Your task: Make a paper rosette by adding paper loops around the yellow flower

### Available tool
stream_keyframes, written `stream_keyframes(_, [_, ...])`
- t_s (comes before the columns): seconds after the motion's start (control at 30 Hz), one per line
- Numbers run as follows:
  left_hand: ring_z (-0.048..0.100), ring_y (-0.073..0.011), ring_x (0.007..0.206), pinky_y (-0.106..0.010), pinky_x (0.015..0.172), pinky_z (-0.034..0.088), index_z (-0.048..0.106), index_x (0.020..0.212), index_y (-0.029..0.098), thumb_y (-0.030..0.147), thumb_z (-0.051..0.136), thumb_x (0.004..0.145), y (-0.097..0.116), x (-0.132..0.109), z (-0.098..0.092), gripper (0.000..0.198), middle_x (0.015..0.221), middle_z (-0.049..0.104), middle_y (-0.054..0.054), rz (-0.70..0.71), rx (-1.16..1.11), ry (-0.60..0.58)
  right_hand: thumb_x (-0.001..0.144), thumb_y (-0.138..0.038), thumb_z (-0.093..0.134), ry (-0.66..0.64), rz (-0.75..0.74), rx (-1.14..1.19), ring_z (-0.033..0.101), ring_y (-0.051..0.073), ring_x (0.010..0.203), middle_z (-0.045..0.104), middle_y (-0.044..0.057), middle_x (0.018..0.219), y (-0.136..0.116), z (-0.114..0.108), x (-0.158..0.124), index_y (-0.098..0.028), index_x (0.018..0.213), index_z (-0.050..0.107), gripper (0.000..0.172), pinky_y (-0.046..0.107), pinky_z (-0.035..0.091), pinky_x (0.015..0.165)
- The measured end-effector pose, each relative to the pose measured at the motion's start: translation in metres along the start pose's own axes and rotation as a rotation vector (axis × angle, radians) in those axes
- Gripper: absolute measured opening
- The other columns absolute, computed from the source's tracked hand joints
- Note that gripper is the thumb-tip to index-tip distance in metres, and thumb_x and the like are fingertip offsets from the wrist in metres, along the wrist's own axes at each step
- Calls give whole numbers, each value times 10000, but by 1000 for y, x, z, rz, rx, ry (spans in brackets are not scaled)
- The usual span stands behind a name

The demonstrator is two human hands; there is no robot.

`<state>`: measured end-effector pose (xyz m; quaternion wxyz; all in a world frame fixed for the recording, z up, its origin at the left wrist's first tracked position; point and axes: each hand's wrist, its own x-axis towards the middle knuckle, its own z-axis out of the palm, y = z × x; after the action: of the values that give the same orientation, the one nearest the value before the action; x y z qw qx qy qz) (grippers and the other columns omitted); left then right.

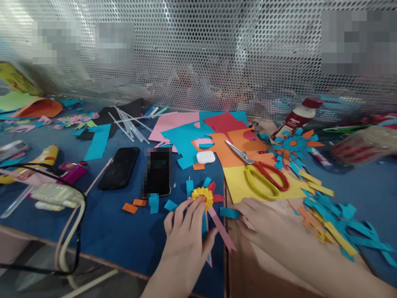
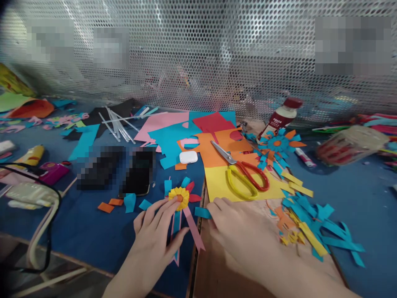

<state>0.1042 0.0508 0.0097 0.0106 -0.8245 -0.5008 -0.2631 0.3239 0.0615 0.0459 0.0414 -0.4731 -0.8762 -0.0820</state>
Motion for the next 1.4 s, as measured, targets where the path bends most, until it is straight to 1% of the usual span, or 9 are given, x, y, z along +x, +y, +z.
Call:
stream_keyframes(0.13, [520,-260,1164,-421,909,340,527,1271,187,329,531,911,0,1,-1,386,1293,609,-61,-17,-17,-3,551,-54,638,-109,-170,-147,516,205,640,573,54,664,-9,-13,9,-189,602,594,152,316,291,494])
stream_keyframes(0.23, [528,-259,1155,-433,900,325,584,1213,260,292,517,921,2,2,-2,301,1303,605,-30,-37,-34,3,517,-41,667,-183,-241,-213,527,231,663,590,67,697,-13,-18,15,-193,618,647,183,343,346,499])
stream_keyframes(0.43, [541,-269,1139,-456,881,303,686,1010,338,312,524,918,6,2,0,188,1280,623,-7,-87,-100,67,526,-67,717,-143,-276,-201,549,245,681,598,58,722,-13,-17,18,-202,670,673,202,353,409,510])
stream_keyframes(0.53, [537,-264,1139,-449,894,292,702,970,336,313,552,902,6,1,0,166,1256,638,0,-98,-130,80,673,-131,689,-53,-195,-122,567,220,691,610,50,777,-10,-13,16,-196,831,678,171,324,409,499])
stream_keyframes(0.6, [530,-266,1142,-446,906,290,702,983,335,319,563,894,6,1,-1,165,1251,639,0,-96,-133,72,780,-178,634,0,-71,-12,575,199,686,614,46,805,-9,-10,14,-186,967,651,188,314,428,504])
stream_keyframes(0.73, [514,-274,1154,-452,908,309,685,1060,326,294,534,909,5,1,-2,215,1283,613,-18,-62,-79,22,841,-182,589,85,123,299,611,192,806,637,68,919,-11,-1,12,-158,1074,591,234,327,535,659])
stream_keyframes(0.9, [520,-284,1150,-458,888,334,673,1089,317,273,538,904,2,1,-4,234,1301,597,-24,-21,-18,2,880,-94,481,137,72,520,599,192,938,634,83,1012,-12,7,7,-178,1092,572,245,364,565,796])
stream_keyframes(1.23, [514,-276,1167,-454,886,332,644,1146,325,280,536,909,0,1,-2,265,1332,578,-10,-18,-15,-14,880,-76,486,37,50,518,610,196,931,622,109,1021,-10,9,3,-135,1107,592,257,359,585,794])
stream_keyframes(1.4, [514,-264,1172,-438,885,334,611,1194,332,294,543,905,-4,1,-5,300,1359,555,2,43,14,-56,888,-72,471,3,0,451,593,224,971,614,136,1038,-8,13,7,-104,1110,602,259,392,574,822])
